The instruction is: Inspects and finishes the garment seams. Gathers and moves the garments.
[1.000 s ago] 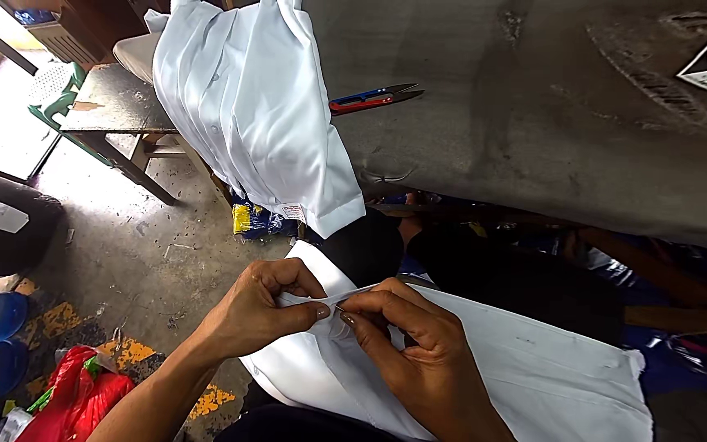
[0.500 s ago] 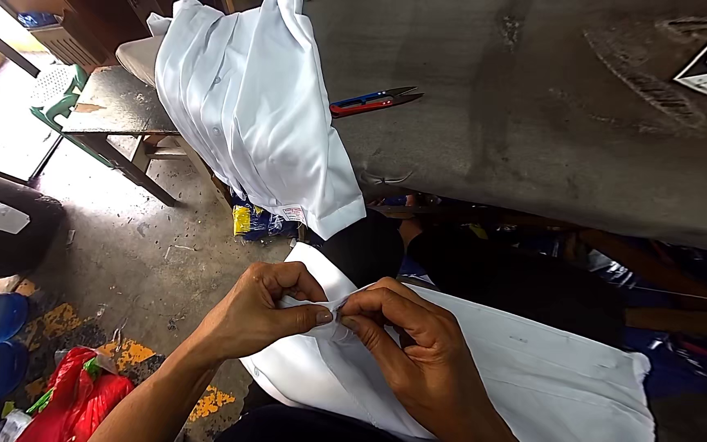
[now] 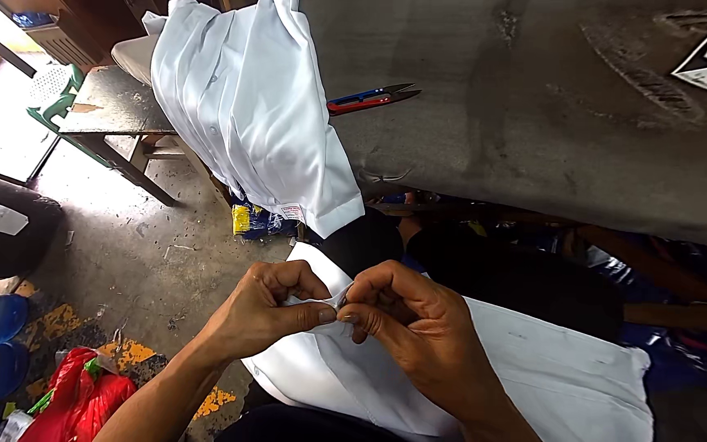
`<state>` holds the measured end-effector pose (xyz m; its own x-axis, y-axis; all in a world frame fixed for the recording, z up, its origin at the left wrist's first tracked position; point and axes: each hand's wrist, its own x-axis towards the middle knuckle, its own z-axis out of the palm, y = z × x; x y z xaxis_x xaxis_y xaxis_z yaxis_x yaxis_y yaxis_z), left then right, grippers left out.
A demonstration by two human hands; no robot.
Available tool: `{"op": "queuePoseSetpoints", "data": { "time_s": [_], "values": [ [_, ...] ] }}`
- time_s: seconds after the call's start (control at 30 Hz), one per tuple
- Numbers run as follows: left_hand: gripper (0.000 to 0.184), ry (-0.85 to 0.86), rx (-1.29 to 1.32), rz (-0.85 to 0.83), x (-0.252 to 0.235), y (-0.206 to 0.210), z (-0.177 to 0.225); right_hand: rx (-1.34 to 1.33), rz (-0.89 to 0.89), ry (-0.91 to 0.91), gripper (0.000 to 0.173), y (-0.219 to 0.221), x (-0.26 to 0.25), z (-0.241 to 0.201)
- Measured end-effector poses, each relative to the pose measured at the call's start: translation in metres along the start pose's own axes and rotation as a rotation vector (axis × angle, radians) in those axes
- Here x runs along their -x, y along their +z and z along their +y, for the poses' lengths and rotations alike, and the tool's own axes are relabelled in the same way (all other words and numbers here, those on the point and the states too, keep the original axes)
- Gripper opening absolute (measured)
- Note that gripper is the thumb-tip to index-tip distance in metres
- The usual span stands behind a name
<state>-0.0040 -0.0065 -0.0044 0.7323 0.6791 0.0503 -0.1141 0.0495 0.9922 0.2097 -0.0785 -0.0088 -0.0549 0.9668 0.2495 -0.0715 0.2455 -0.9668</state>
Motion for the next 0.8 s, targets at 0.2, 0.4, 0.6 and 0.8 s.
{"op": "queuePoseSetpoints", "data": {
  "time_s": [0.2,0.4,0.6,0.8],
  "values": [
    [0.006,0.039,0.052,0.012,-0.002,0.004,-0.004,-0.067,-0.007,0.028,0.014,-0.002,-0.003,0.001],
    [0.007,0.023,-0.001,0.058,-0.004,0.008,-0.002,0.663,0.102,-0.213,0.021,-0.001,0.004,-0.024],
    [0.008,0.017,-0.054,0.073,-0.004,0.011,-0.002,0.671,0.031,-0.229,0.019,0.007,-0.002,-0.016],
    [0.01,-0.017,-0.123,0.082,-0.002,0.015,-0.003,0.593,-0.056,-0.351,0.02,0.017,0.007,-0.021]
  ]
}}
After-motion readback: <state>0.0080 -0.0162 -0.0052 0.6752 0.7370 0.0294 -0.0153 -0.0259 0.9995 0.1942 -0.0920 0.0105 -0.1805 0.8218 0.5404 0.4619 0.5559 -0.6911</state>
